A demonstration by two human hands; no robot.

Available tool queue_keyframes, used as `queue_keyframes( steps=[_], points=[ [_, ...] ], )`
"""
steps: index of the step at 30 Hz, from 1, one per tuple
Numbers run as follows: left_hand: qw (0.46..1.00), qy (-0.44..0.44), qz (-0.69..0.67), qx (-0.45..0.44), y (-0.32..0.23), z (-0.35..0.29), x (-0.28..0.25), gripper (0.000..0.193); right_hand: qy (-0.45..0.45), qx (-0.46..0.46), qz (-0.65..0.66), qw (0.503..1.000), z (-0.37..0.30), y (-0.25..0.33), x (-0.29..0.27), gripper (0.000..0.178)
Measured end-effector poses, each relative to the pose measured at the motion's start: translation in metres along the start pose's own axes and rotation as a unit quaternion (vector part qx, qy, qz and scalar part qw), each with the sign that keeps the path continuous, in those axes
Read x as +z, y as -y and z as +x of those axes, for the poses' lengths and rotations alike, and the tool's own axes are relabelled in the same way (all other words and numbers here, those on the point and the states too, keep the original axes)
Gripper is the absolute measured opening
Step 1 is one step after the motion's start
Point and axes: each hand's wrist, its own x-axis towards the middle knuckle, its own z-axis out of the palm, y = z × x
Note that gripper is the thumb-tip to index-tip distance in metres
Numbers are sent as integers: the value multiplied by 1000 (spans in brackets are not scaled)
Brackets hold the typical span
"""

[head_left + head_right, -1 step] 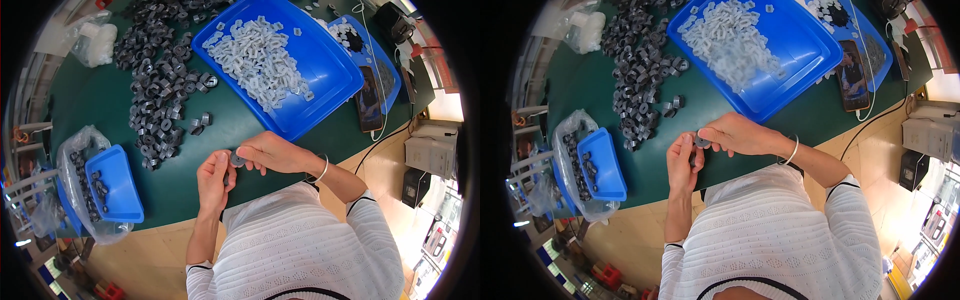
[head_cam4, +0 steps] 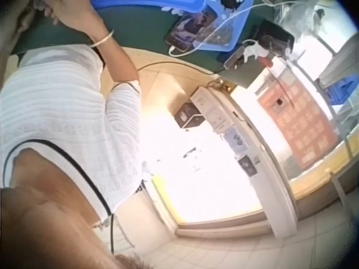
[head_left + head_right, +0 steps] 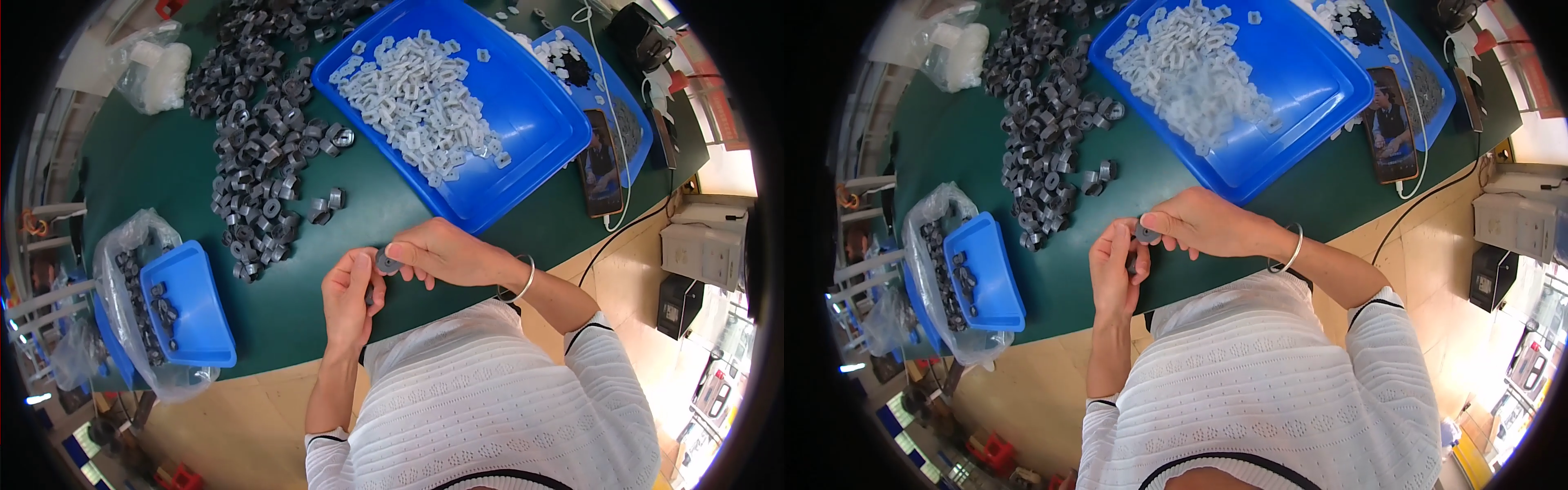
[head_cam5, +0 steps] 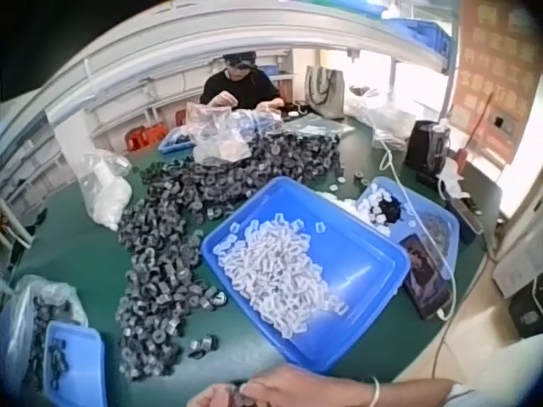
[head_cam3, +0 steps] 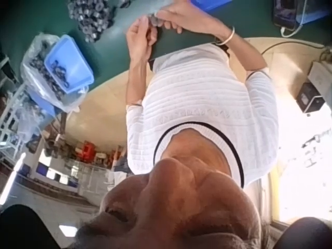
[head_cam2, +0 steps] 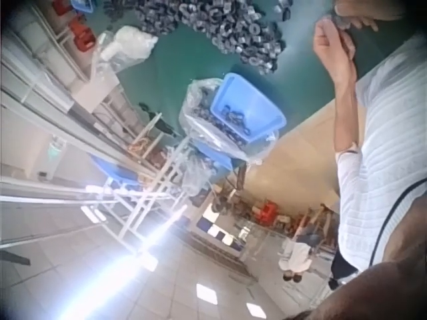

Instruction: The person assembles small grey and white plastic components by hand at a work table.

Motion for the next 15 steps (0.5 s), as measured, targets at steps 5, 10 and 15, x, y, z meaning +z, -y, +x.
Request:
queue_keyframes(
  steps=[5, 10, 15],
  points=[
    [996, -38, 70, 44, 10, 3, -5, 13, -45, -82, -4, 996, 2, -7, 7, 26],
    [993, -10, 57, 104, 10, 5, -4, 12, -145, -234, -120, 954, 2, -9, 15, 18],
    [985, -42, 96, 140, 13, 4, 10, 22, -139, -191, -134, 962, -2, -2, 16, 16]
  ],
)
